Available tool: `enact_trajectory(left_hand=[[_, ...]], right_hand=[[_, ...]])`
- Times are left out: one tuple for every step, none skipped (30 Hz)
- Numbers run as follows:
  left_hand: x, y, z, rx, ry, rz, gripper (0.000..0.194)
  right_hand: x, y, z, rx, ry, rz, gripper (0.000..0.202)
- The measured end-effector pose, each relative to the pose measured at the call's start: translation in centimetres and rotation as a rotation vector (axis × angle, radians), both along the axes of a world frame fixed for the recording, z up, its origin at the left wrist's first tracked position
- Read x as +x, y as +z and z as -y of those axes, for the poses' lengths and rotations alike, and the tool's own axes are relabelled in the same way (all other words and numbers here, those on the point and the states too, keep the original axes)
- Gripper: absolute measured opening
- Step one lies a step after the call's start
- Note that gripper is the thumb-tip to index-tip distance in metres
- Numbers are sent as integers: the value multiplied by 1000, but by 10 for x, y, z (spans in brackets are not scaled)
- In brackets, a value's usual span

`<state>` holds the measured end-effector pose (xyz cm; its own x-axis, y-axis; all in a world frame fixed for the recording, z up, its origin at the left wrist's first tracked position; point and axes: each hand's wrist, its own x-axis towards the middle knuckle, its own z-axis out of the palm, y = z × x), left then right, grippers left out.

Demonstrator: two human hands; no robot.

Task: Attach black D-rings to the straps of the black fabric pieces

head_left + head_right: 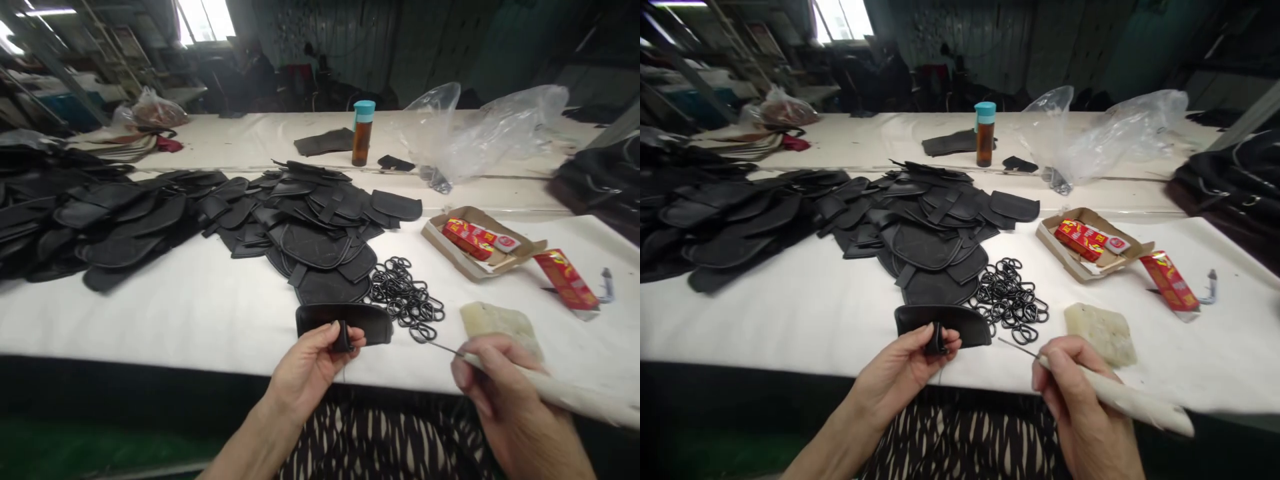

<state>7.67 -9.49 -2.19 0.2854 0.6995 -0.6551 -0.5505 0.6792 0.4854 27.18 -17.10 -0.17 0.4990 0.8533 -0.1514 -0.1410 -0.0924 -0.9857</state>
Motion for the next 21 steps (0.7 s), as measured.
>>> enact_trajectory(left_hand=[[-1,0,1,2,-7,16,17],[-2,-1,1,7,-14,32,17],[-2,-1,2,12,-23,49,17],[-3,-2,2,17,-30,67,16],[-4,-3,2,20,-39,84,16],[-4,-4,2,22,-48,100,16],[-5,-5,2,25,-59,115,16],[-5,-6,2,31,-73,126,16],[-6,-6,1,38,-85,137,15],[-6,-7,1,47,-96,146,15],[-7,-7,1,57,-105,150,15],[-7,-8,1,65,-111,150,15],[-7,-8,1,71,-117,148,15],[-8,-9,1,76,-119,146,16],[-8,-9,1,81,-122,146,16],[-8,-10,1,88,-124,146,17],[-8,-10,1,92,-127,150,17],[-9,-11,1,97,-128,154,17],[-9,-11,1,101,-128,157,17],[-9,-12,1,104,-127,158,17],[-8,-12,1,108,-127,158,16]], right_hand=[[-10,0,-4,6,53,-32,27],[-19,-1,-7,26,98,-46,28],[-26,-2,-10,36,130,-46,27],[-33,-3,-13,43,155,-38,28],[-38,-5,-15,44,174,-26,28],[-42,-7,-17,39,190,-17,28],[-45,-9,-19,33,206,-14,28],[-47,-11,-20,29,219,-13,28],[-49,-12,-22,27,229,-14,28],[-51,-14,-23,27,236,-15,27],[-52,-15,-23,25,239,-10,27],[-53,-15,-24,25,238,1,26],[-54,-16,-25,27,237,15,26],[-55,-17,-26,29,236,32,26],[-56,-17,-27,30,238,50,26],[-56,-17,-28,30,242,68,27],[-57,-17,-29,31,247,83,28],[-58,-17,-29,30,250,93,28],[-58,-17,-30,30,253,99,28],[-59,-17,-30,31,254,99,28],[-60,-17,-31,30,254,96,27]])
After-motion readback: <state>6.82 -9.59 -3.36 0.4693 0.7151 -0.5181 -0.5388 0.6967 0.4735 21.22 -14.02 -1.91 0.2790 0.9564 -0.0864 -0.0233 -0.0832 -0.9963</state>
